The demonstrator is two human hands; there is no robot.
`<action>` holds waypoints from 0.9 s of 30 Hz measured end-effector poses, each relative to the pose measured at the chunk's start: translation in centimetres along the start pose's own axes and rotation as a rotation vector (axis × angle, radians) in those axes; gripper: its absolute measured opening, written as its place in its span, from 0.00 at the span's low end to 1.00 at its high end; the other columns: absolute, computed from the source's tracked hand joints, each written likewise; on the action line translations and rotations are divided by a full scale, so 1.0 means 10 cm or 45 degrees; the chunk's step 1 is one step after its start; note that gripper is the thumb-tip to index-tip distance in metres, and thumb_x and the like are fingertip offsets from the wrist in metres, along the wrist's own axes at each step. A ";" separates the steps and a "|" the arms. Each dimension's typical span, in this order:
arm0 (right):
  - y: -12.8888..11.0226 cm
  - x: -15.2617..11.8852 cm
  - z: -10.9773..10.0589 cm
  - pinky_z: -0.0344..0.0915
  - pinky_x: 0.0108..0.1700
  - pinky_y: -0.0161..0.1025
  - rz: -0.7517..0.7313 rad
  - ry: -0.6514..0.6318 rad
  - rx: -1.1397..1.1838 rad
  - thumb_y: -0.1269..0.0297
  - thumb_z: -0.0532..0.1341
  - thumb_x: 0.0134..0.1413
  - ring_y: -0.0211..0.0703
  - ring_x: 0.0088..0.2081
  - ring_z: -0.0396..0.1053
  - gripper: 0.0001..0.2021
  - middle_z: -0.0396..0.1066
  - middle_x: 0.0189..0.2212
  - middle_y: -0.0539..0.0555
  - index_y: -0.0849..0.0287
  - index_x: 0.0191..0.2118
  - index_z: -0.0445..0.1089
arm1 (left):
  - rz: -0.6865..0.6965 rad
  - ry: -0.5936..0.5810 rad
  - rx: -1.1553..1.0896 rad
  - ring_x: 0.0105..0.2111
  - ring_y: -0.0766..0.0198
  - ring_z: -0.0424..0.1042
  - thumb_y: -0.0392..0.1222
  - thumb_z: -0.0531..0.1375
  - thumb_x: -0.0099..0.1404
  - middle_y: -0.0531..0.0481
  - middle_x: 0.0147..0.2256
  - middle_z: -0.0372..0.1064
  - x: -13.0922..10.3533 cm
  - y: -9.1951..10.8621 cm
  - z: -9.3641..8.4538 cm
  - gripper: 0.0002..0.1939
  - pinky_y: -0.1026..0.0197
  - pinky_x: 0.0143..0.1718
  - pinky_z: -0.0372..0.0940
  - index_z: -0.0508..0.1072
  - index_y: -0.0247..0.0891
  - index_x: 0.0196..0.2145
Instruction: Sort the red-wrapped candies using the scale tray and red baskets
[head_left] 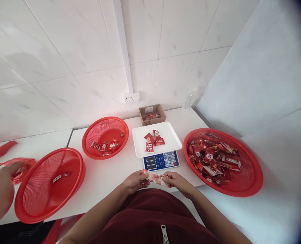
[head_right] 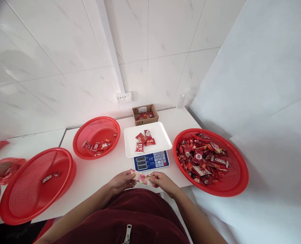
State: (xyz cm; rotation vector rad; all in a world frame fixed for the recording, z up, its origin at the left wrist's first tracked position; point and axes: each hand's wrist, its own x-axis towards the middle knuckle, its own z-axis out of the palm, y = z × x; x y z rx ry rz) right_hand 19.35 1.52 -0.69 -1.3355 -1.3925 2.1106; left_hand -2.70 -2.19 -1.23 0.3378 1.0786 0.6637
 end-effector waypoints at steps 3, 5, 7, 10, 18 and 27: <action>0.01 0.02 -0.02 0.53 0.28 0.34 -0.015 0.010 0.020 0.47 0.64 0.40 0.35 0.24 0.57 0.19 0.65 0.21 0.47 0.59 0.30 0.70 | -0.011 -0.023 -0.030 0.25 0.70 0.68 0.46 0.68 0.49 0.52 0.28 0.70 -0.01 0.03 0.02 0.17 0.65 0.32 0.58 0.70 0.36 0.34; 0.02 0.03 -0.03 0.53 0.28 0.34 -0.023 0.009 0.009 0.48 0.64 0.41 0.34 0.24 0.57 0.19 0.65 0.22 0.47 0.59 0.31 0.71 | -0.006 -0.018 -0.014 0.26 0.70 0.68 0.46 0.68 0.49 0.52 0.28 0.71 -0.01 0.04 0.03 0.18 0.65 0.33 0.59 0.70 0.36 0.35; 0.04 0.04 -0.05 0.53 0.28 0.34 -0.024 0.012 0.007 0.48 0.63 0.43 0.34 0.25 0.58 0.18 0.66 0.22 0.47 0.60 0.32 0.71 | -0.006 -0.001 0.003 0.28 0.69 0.69 0.47 0.68 0.50 0.50 0.30 0.71 0.00 0.04 0.03 0.18 0.64 0.35 0.60 0.70 0.36 0.35; 0.04 0.07 -0.13 0.55 0.29 0.34 -0.024 0.099 0.037 0.49 0.63 0.44 0.34 0.25 0.59 0.18 0.67 0.23 0.48 0.60 0.32 0.71 | -0.014 0.046 0.005 0.31 0.66 0.70 0.50 0.66 0.51 0.48 0.35 0.72 -0.01 0.05 0.02 0.20 0.61 0.38 0.61 0.69 0.37 0.37; -0.37 0.42 -0.52 0.62 0.35 0.37 -0.149 0.423 0.015 0.47 0.61 0.45 0.42 0.34 0.67 0.23 0.71 0.35 0.53 0.56 0.44 0.69 | -0.015 0.132 -0.008 0.32 0.65 0.71 0.50 0.65 0.53 0.47 0.37 0.71 -0.04 0.03 -0.06 0.20 0.60 0.38 0.61 0.67 0.38 0.39; -0.16 0.48 -0.81 0.60 0.51 0.47 -0.360 0.988 -0.944 0.59 0.52 0.53 0.51 0.46 0.67 0.21 0.69 0.47 0.63 0.62 0.50 0.66 | 0.012 0.216 0.004 0.30 0.67 0.70 0.48 0.65 0.53 0.47 0.35 0.71 -0.09 -0.02 -0.13 0.19 0.61 0.37 0.61 0.68 0.37 0.39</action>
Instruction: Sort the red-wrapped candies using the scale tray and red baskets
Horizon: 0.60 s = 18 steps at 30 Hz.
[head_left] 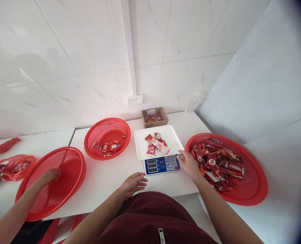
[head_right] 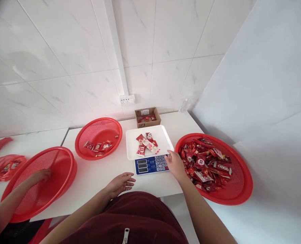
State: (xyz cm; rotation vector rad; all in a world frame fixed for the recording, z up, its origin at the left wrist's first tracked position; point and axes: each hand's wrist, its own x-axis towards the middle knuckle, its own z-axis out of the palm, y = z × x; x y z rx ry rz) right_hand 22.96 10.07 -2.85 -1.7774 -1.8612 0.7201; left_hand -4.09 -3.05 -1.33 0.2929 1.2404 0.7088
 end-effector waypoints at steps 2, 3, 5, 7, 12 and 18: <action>0.21 -0.11 -0.02 0.59 0.53 0.49 -0.101 0.118 -0.140 0.60 0.51 0.54 0.54 0.50 0.64 0.20 0.68 0.47 0.65 0.63 0.50 0.67 | -0.015 0.037 -0.007 0.30 0.67 0.69 0.47 0.64 0.54 0.48 0.34 0.71 -0.01 -0.01 -0.03 0.18 0.62 0.36 0.61 0.67 0.36 0.39; 0.30 -0.16 -0.03 0.58 0.53 0.50 -0.114 0.160 -0.209 0.60 0.50 0.54 0.55 0.51 0.63 0.21 0.68 0.48 0.66 0.64 0.51 0.66 | -0.020 0.054 -0.011 0.29 0.67 0.69 0.46 0.64 0.54 0.48 0.34 0.71 -0.02 -0.01 -0.05 0.17 0.62 0.36 0.61 0.67 0.36 0.39; 0.47 -0.26 -0.04 0.58 0.53 0.52 -0.069 0.186 -0.333 0.60 0.50 0.54 0.58 0.53 0.62 0.23 0.66 0.50 0.68 0.66 0.53 0.64 | -0.027 0.075 -0.015 0.29 0.68 0.69 0.45 0.63 0.55 0.48 0.33 0.70 -0.02 -0.01 -0.06 0.15 0.62 0.36 0.61 0.66 0.36 0.38; 0.56 -0.34 -0.02 0.59 0.52 0.52 -0.005 0.126 -0.410 0.59 0.49 0.55 0.59 0.53 0.62 0.25 0.65 0.51 0.70 0.67 0.55 0.61 | -0.036 0.082 -0.003 0.29 0.68 0.69 0.44 0.63 0.55 0.49 0.33 0.70 -0.01 0.00 -0.05 0.14 0.62 0.35 0.61 0.66 0.36 0.38; 0.49 -0.45 0.02 0.62 0.45 0.52 0.234 -0.132 -0.455 0.57 0.42 0.60 0.60 0.47 0.68 0.28 0.66 0.51 0.72 0.67 0.61 0.54 | -0.048 0.070 0.076 0.29 0.68 0.68 0.45 0.63 0.54 0.49 0.33 0.70 0.02 0.02 0.02 0.16 0.63 0.35 0.61 0.66 0.36 0.38; 0.31 -0.46 -0.06 0.63 0.45 0.49 0.371 -0.254 -0.497 0.55 0.37 0.62 0.56 0.46 0.70 0.28 0.63 0.56 0.66 0.61 0.64 0.48 | -0.066 0.055 0.113 0.29 0.69 0.68 0.46 0.65 0.51 0.50 0.33 0.70 0.03 0.00 0.06 0.18 0.63 0.35 0.60 0.66 0.37 0.37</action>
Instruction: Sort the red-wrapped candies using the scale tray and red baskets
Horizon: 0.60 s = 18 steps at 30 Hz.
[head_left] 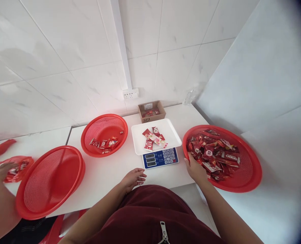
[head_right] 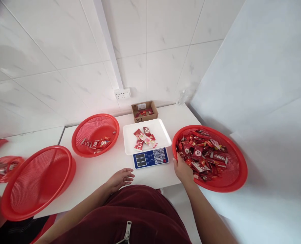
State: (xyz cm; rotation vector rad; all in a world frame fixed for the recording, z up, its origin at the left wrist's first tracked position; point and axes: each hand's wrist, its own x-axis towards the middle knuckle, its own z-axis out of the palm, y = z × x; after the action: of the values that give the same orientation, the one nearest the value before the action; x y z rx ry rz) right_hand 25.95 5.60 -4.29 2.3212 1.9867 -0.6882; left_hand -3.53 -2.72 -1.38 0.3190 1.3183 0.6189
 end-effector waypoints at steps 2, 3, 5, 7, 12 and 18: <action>-0.01 -0.01 -0.02 0.63 0.45 0.50 0.012 -0.015 0.001 0.55 0.37 0.62 0.57 0.47 0.69 0.29 0.62 0.57 0.66 0.61 0.64 0.48 | 0.003 0.002 -0.002 0.29 0.69 0.68 0.47 0.65 0.51 0.50 0.33 0.70 0.01 -0.01 -0.01 0.19 0.63 0.35 0.60 0.66 0.37 0.37; -0.01 -0.01 -0.02 0.63 0.45 0.50 0.018 -0.017 0.002 0.55 0.37 0.62 0.58 0.47 0.69 0.29 0.62 0.57 0.66 0.61 0.64 0.48 | 0.004 0.004 -0.003 0.29 0.69 0.68 0.47 0.65 0.51 0.50 0.33 0.69 0.01 -0.02 -0.01 0.19 0.63 0.35 0.60 0.66 0.37 0.37; -0.01 -0.01 -0.01 0.63 0.46 0.50 0.021 -0.013 -0.004 0.55 0.37 0.62 0.58 0.48 0.69 0.28 0.62 0.57 0.66 0.62 0.64 0.48 | 0.009 0.010 -0.003 0.28 0.70 0.68 0.47 0.65 0.51 0.50 0.33 0.69 0.01 -0.03 -0.02 0.19 0.63 0.35 0.60 0.66 0.37 0.37; 0.00 -0.01 -0.01 0.62 0.46 0.50 0.015 -0.012 -0.013 0.55 0.37 0.62 0.58 0.48 0.69 0.28 0.62 0.57 0.66 0.62 0.64 0.48 | 0.008 0.016 0.000 0.28 0.70 0.68 0.47 0.65 0.51 0.50 0.33 0.69 0.00 -0.05 -0.03 0.19 0.63 0.35 0.61 0.66 0.37 0.38; -0.01 -0.02 -0.01 0.62 0.46 0.50 0.010 -0.007 -0.023 0.55 0.37 0.62 0.57 0.48 0.69 0.28 0.63 0.55 0.66 0.62 0.64 0.47 | 0.081 0.055 0.114 0.31 0.69 0.69 0.47 0.61 0.55 0.48 0.36 0.69 0.01 -0.10 -0.11 0.17 0.63 0.36 0.62 0.67 0.36 0.40; -0.02 -0.03 -0.03 0.62 0.46 0.51 0.020 -0.029 -0.014 0.55 0.36 0.62 0.59 0.49 0.68 0.29 0.63 0.55 0.67 0.64 0.65 0.46 | 0.647 0.717 0.803 0.45 0.57 0.68 0.46 0.53 0.61 0.41 0.44 0.69 0.09 0.12 -0.57 0.18 0.53 0.48 0.62 0.66 0.37 0.48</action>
State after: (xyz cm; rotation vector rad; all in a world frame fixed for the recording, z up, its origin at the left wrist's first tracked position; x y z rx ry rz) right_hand 25.83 5.48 -3.91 2.3093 1.9562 -0.6981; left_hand -9.20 -1.96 -2.81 1.0769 1.9905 0.7300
